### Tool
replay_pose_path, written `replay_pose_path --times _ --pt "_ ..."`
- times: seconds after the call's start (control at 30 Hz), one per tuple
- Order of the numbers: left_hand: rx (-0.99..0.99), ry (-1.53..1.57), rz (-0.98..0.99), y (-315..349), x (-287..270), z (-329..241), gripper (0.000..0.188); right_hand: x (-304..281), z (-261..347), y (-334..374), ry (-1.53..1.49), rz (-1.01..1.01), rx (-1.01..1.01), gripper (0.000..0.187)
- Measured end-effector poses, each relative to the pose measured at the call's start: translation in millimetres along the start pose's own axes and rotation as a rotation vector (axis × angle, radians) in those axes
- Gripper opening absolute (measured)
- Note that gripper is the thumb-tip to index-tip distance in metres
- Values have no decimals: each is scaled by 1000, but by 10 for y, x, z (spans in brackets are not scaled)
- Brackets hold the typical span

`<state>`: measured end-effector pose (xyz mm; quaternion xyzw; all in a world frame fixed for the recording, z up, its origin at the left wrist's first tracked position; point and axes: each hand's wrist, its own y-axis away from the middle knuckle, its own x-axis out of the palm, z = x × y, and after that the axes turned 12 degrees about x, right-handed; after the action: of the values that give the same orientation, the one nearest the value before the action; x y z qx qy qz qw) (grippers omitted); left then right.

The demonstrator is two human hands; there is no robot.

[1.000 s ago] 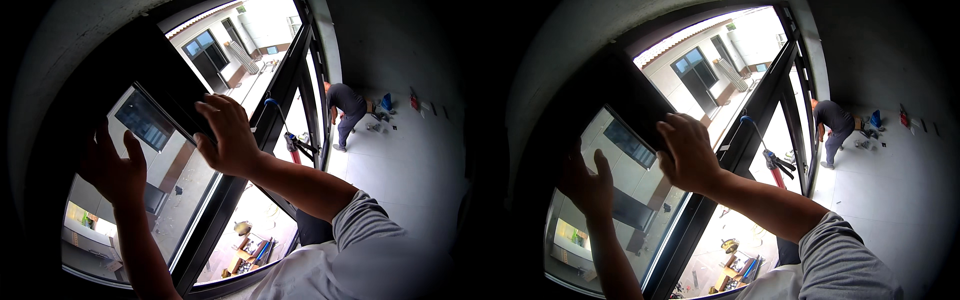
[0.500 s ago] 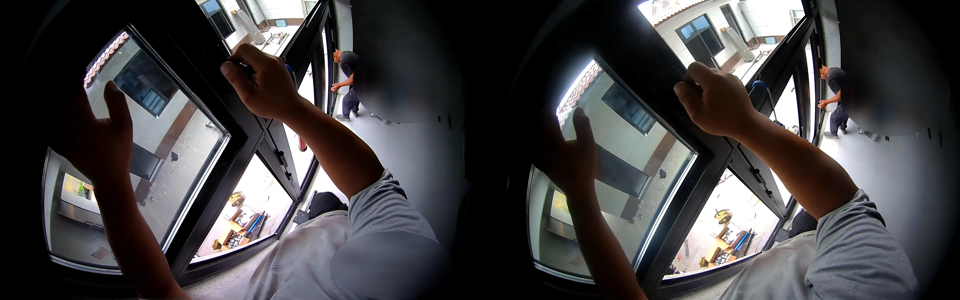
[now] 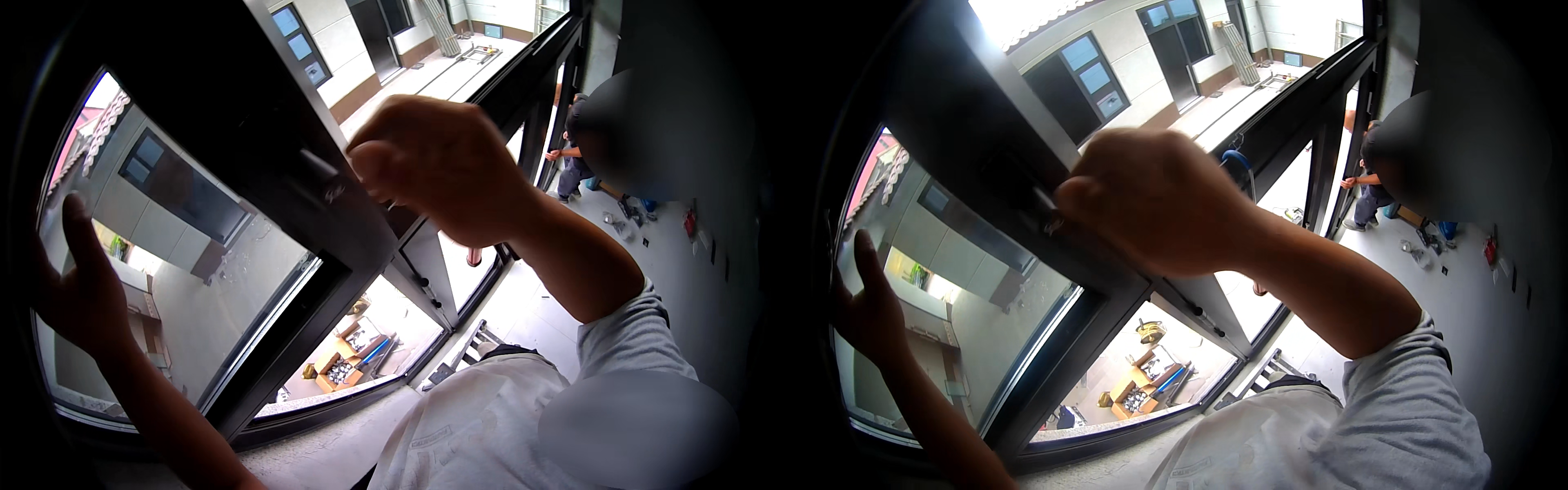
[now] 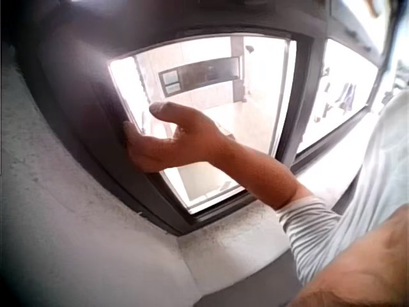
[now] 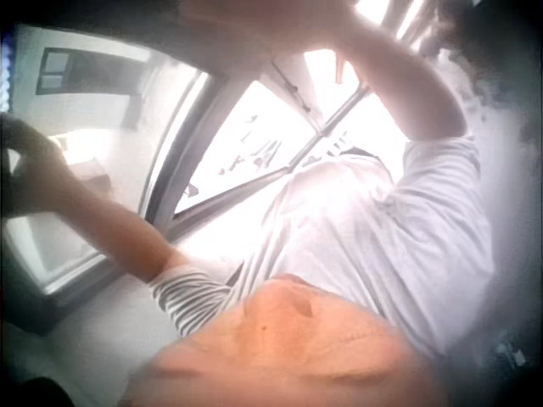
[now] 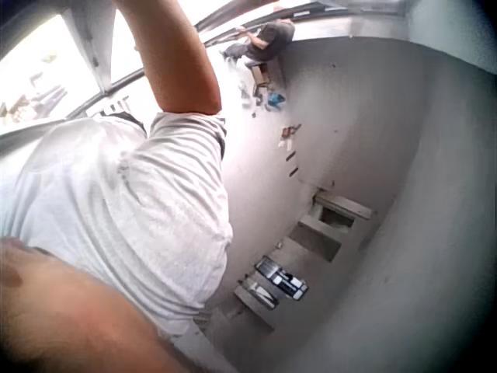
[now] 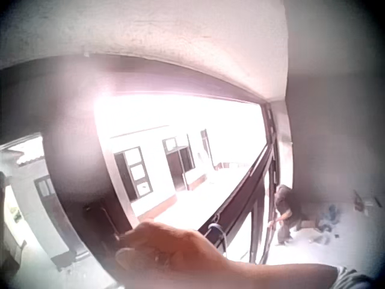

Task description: The person installs a window pane into a frame, aligns it, and secures it with rubber gaskets and metal clips. They then attach a handle and test the window's operation.

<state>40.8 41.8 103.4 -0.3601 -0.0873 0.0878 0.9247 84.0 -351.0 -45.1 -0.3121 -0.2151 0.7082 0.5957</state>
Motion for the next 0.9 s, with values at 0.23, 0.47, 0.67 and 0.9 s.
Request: replay_pose_path --times 0.23,0.47,0.67,0.9 --pt "50 -131 162 377 -226 243 49 -433 -636 259 177 -37 440 10" --pt "-189 -60 129 181 -286 22 57 -111 -1056 301 593 173 300 37" --pt "-40 -62 95 128 -304 7 46 -3 -1228 313 544 215 391 26" --pt "-35 100 -40 -61 -181 -328 43 -228 -1233 341 -130 -136 612 23"
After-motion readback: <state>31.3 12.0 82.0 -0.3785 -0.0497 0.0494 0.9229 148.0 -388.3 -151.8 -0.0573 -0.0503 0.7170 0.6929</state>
